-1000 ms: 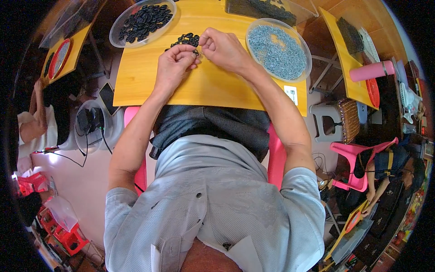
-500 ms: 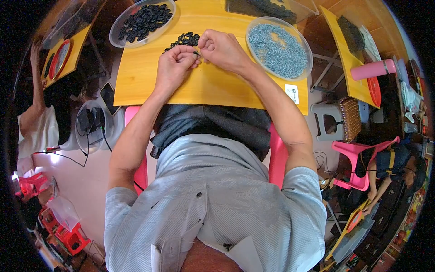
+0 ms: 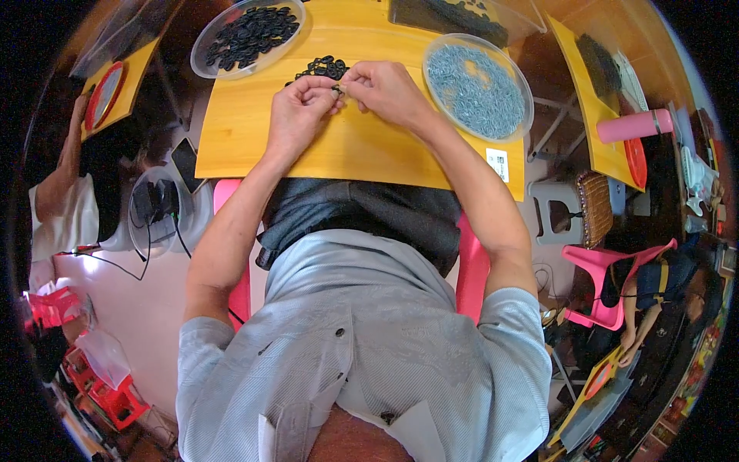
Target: The person assembles toggles by taking black plastic pieces and metal pins, inserting the pins into the plastic pieces by hand, and placing the assembled pieces onto the table.
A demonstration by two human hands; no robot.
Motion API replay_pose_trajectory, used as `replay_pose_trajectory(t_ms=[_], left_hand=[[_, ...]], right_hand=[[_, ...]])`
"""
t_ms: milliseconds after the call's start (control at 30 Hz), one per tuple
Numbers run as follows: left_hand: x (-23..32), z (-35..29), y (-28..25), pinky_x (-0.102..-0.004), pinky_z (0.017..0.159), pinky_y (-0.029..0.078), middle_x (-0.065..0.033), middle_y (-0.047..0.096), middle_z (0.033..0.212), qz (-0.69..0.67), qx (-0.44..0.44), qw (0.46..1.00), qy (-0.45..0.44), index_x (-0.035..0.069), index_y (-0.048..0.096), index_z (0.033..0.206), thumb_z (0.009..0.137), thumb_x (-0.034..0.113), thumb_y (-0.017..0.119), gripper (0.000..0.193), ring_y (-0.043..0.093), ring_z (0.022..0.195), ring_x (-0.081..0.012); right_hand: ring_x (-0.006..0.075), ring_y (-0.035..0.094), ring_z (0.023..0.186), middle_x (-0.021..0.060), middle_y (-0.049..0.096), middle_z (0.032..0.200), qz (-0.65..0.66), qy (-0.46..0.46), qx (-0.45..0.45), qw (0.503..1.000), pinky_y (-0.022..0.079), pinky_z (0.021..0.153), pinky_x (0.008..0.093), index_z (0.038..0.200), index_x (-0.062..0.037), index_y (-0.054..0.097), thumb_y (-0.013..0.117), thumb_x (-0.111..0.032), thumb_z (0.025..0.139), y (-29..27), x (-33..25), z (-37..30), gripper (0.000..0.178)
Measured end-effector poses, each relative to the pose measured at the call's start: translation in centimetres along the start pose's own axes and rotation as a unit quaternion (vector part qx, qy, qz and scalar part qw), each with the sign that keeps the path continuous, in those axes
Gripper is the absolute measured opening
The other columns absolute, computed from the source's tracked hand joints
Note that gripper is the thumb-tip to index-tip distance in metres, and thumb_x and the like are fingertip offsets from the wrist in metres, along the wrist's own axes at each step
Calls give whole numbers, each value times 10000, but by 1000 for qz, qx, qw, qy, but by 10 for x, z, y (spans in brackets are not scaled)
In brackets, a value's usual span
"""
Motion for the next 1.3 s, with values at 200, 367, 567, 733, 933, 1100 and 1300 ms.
replay_pose_trajectory(t_ms=[200, 367, 567, 733, 933, 1100, 1300], left_hand=[[12, 3, -5, -229, 717, 551, -113, 727, 883, -52, 38, 998, 16, -73, 628, 1067, 924, 0, 619, 161, 695, 796, -123], [21, 8, -22, -231, 721, 560, -156, 725, 984, -129, 121, 984, 10, -78, 602, 1089, 929, -6, 630, 178, 701, 820, -154], [19, 8, -22, -231, 709, 556, -168, 724, 995, -131, 115, 985, 3, -59, 595, 1098, 930, -12, 634, 179, 704, 829, -168], [17, 8, -20, -231, 710, 552, -176, 724, 1012, -124, 103, 987, 7, -44, 598, 1107, 933, -15, 635, 181, 707, 834, -170], [15, 8, -18, -226, 703, 556, -137, 737, 975, -111, 91, 990, 17, -54, 613, 1085, 940, 10, 624, 159, 696, 799, -131], [16, 5, -16, -229, 722, 553, -162, 727, 999, -113, 79, 990, -2, -53, 606, 1110, 936, -10, 636, 182, 700, 820, -151], [10, 4, -13, -226, 711, 544, -131, 728, 923, -110, 58, 992, -3, -87, 633, 1102, 928, 13, 650, 202, 686, 769, -130]], right_hand=[[63, 612, 628, 19, 685, 764, 15, -33, 73, 997, 491, 588, 227, 985, 18, 708, 666, -126, 930, -12, 4, 7, 160], [98, 636, 636, 41, 694, 761, -177, -78, 156, 969, 510, 611, 279, 991, 12, 717, 688, -159, 893, -32, 5, 22, 200], [314, 709, 866, 154, 736, 882, -251, -4, 73, 965, 539, 785, 408, 979, -13, 739, 678, -179, 838, -15, 8, 43, 226], [317, 704, 888, 152, 734, 913, -260, 14, 23, 965, 533, 818, 414, 1028, -7, 723, 704, -188, 807, -8, 2, 48, 286], [300, 706, 851, 156, 724, 867, -230, 14, 36, 972, 542, 780, 394, 987, 1, 715, 724, -131, 780, -5, 4, 49, 246], [194, 697, 802, 100, 713, 828, -142, -13, 43, 989, 534, 720, 322, 989, 10, 705, 733, -101, 801, -2, 10, 43, 221], [91, 646, 758, 20, 694, 863, 198, 4, -18, 980, 502, 682, 224, 1064, 2, 684, 689, -61, 891, -4, 22, 29, 184]])
Point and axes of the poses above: each hand's wrist, its own z-axis towards the middle knuckle, its own y-axis out of the palm, x = y × z, the point moved 1 cm from there along z, towards the middle knuckle
